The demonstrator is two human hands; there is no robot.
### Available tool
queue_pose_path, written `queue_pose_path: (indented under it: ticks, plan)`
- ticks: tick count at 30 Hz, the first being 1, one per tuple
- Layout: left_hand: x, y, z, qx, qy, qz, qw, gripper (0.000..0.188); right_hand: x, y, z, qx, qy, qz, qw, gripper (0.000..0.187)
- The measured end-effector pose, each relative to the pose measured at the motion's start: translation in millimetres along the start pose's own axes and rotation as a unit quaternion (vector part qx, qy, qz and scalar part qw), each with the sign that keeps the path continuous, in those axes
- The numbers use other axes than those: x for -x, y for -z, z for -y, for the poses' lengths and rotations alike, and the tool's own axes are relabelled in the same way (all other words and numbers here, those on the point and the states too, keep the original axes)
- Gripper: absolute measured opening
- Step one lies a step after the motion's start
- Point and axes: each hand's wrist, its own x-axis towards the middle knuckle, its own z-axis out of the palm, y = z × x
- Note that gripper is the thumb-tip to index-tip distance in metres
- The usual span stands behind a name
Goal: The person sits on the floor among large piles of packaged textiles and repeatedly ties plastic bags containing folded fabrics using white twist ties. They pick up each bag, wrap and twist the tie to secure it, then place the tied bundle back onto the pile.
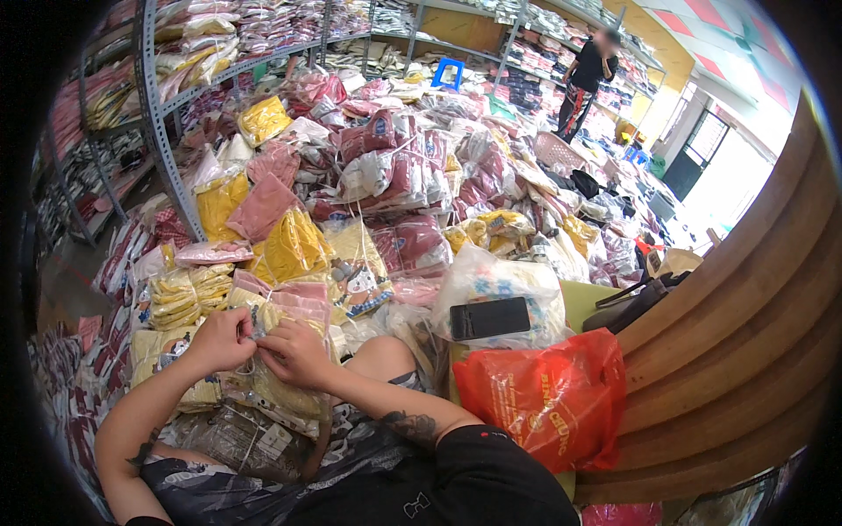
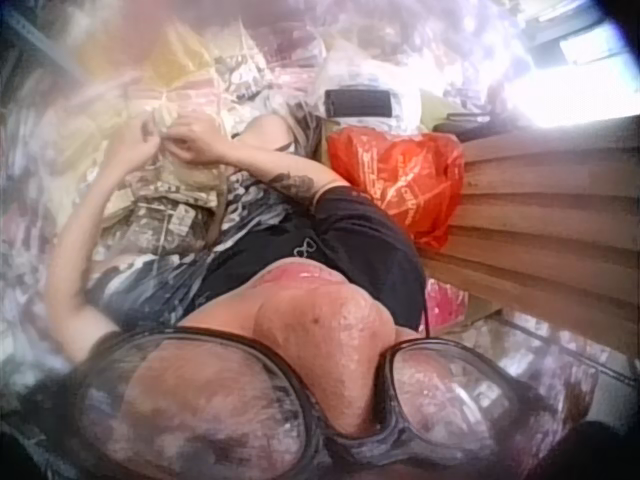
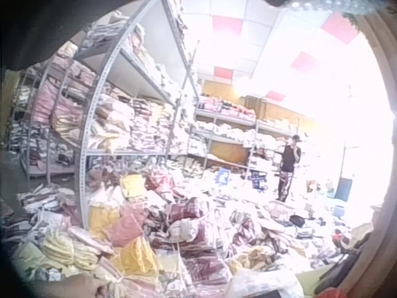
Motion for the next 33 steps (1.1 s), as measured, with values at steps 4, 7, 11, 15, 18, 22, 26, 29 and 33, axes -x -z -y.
queue_pose_path:
  ticks: [4, 7, 11, 15, 18, 22, 26, 29, 33]
  plan:
    - [-4, 0, 11, 0.036, 0.003, 0.012, 0.999, 0.019, 3, -4, -3, -0.004, -0.008, 0.016, 1.0, 0.016]
    - [-5, 1, 13, 0.055, 0.022, 0.03, 0.998, 0.022, 4, -4, -3, 0.002, -0.01, 0.025, 1.0, 0.016]
    - [-6, -1, 19, 0.058, 0.032, 0.037, 0.997, 0.023, 2, -2, -1, -0.001, -0.005, 0.026, 1.0, 0.017]
    - [-8, -1, 19, 0.062, 0.04, 0.038, 0.997, 0.023, 2, -2, -3, 0.001, 0.004, 0.02, 1.0, 0.018]
    - [-9, -2, 25, 0.062, 0.03, 0.036, 0.997, 0.023, 1, -2, -1, 0.004, 0.001, 0.023, 1.0, 0.018]
    - [-5, 2, 19, 0.065, 0.02, 0.028, 0.997, 0.022, 0, -3, -2, -0.022, -0.019, 0.007, 1.0, 0.018]
    - [4, 6, 4, 0.02, -0.075, -0.007, 0.997, 0.021, -3, -1, 8, -0.078, -0.132, -0.025, 0.988, 0.02]
    - [7, -5, 9, -0.028, -0.16, -0.05, 0.986, 0.024, -16, 11, 25, -0.077, -0.168, -0.037, 0.982, 0.024]
    - [14, -8, 2, -0.104, -0.155, -0.075, 0.98, 0.03, -24, 23, 9, -0.078, -0.082, 0.011, 0.993, 0.028]
